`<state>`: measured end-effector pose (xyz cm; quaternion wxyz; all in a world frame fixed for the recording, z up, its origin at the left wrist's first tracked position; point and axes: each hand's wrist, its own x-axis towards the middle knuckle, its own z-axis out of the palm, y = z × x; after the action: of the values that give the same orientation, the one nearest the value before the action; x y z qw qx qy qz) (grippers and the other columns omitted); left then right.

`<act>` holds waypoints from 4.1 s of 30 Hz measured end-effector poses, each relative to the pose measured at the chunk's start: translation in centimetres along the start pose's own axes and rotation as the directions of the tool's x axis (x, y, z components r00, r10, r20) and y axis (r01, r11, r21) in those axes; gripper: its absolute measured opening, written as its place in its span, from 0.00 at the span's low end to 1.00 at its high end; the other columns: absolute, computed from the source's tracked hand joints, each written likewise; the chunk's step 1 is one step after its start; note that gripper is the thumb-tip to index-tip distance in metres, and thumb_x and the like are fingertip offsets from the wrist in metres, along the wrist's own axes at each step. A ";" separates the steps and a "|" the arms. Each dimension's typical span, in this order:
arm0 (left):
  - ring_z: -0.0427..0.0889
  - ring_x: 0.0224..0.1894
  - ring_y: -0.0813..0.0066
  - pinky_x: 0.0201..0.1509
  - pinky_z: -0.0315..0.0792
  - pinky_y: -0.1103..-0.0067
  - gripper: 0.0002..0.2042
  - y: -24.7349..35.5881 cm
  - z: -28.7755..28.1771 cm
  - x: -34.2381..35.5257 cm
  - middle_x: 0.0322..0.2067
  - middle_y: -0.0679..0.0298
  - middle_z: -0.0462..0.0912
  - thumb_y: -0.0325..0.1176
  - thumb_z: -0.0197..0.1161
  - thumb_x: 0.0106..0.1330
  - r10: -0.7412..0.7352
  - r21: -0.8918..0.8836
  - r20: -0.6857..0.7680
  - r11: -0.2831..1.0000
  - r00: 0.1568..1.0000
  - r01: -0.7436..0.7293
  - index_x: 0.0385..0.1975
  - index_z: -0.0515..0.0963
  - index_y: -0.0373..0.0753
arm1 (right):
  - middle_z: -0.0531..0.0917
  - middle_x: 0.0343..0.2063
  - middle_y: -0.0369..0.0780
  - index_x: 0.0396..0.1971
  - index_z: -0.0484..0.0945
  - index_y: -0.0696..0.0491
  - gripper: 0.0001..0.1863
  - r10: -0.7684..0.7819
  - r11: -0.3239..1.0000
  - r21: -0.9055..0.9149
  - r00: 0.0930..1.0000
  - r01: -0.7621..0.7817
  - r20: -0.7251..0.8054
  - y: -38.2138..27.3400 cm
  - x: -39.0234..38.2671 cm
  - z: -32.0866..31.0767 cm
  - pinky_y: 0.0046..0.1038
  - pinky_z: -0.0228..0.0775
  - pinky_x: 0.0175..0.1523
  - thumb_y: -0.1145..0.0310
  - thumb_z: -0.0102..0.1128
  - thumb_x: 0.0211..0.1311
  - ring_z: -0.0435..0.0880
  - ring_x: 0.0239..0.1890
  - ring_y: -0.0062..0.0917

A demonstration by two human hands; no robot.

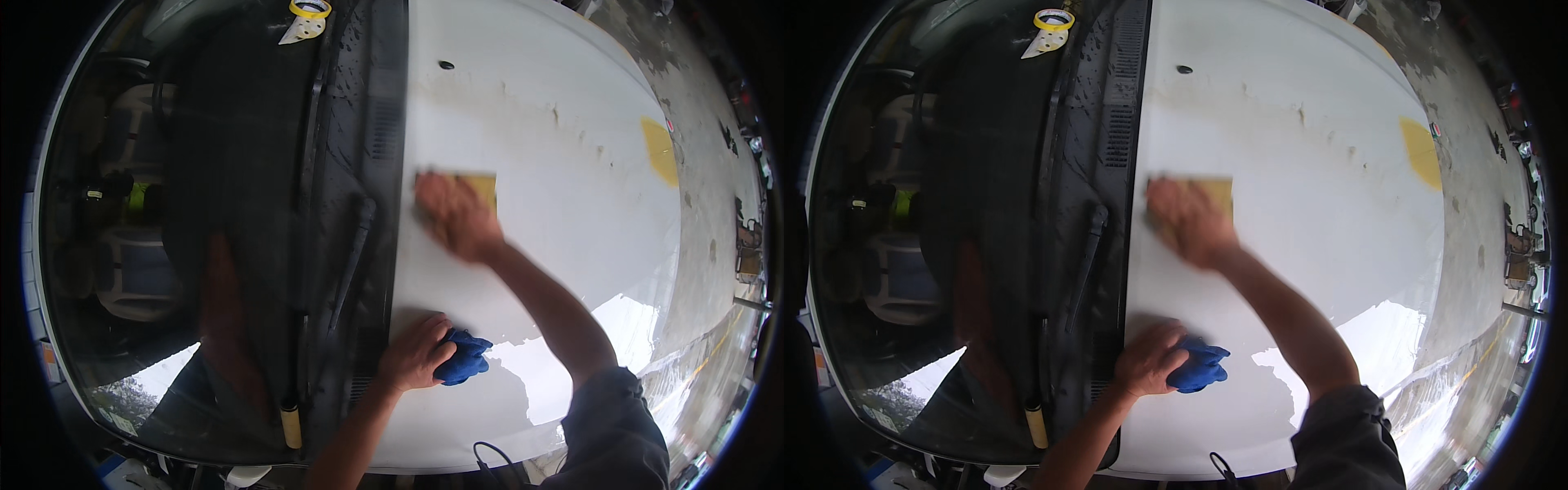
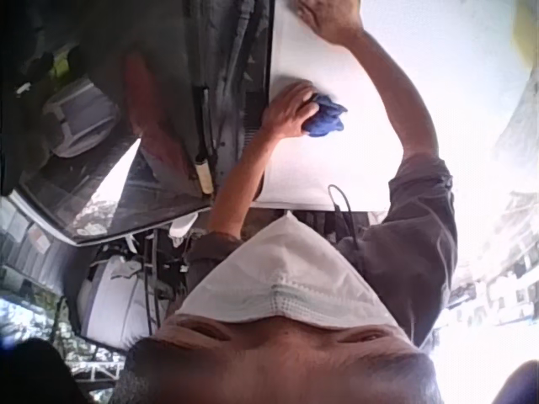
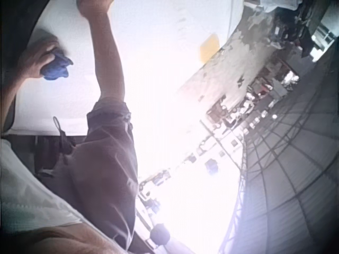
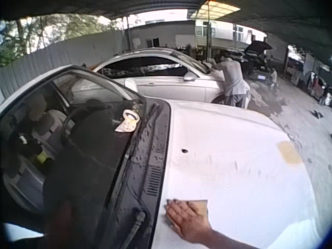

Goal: The person sands the hood of a white car using a sanding block and wipes the surface with a blue cloth. The person also puts on a face mask before continuing the sanding process.

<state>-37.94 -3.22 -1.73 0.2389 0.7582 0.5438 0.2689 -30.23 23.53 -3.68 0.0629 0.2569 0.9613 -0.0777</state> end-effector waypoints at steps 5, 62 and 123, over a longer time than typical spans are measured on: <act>0.74 0.66 0.51 0.71 0.71 0.59 0.40 -0.1 1.1 2.2 0.59 0.53 0.73 0.37 0.88 0.33 0.056 -0.039 -0.014 0.998 0.998 -0.056 0.49 0.69 0.48 | 0.58 0.79 0.39 0.78 0.57 0.47 0.34 0.217 0.970 0.173 0.921 -0.168 -0.324 5.9 3.7 -0.7 0.44 0.40 0.83 0.49 0.43 0.78 0.52 0.81 0.32; 0.80 0.59 0.46 0.62 0.78 0.56 0.36 0.7 0.6 1.4 0.55 0.55 0.77 0.30 0.83 0.32 -0.018 0.074 -0.058 0.997 0.998 0.022 0.45 0.69 0.48 | 0.56 0.79 0.41 0.78 0.56 0.48 0.36 0.287 0.952 0.122 0.957 -0.281 -0.034 9.2 -19.7 2.1 0.44 0.40 0.83 0.51 0.50 0.76 0.52 0.81 0.34; 0.79 0.60 0.46 0.62 0.76 0.55 0.39 0.8 0.9 1.7 0.58 0.53 0.75 0.31 0.83 0.29 0.019 0.103 -0.055 0.995 0.998 -0.014 0.48 0.70 0.48 | 0.59 0.79 0.41 0.78 0.58 0.49 0.35 0.451 0.892 0.160 0.851 -0.422 -0.271 19.1 -18.1 0.4 0.42 0.43 0.83 0.55 0.52 0.75 0.53 0.81 0.35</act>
<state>-36.36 -1.93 -1.67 0.1823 0.7660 0.5571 0.2639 -4.99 31.07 -3.43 -0.0804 0.4798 0.8711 -0.0670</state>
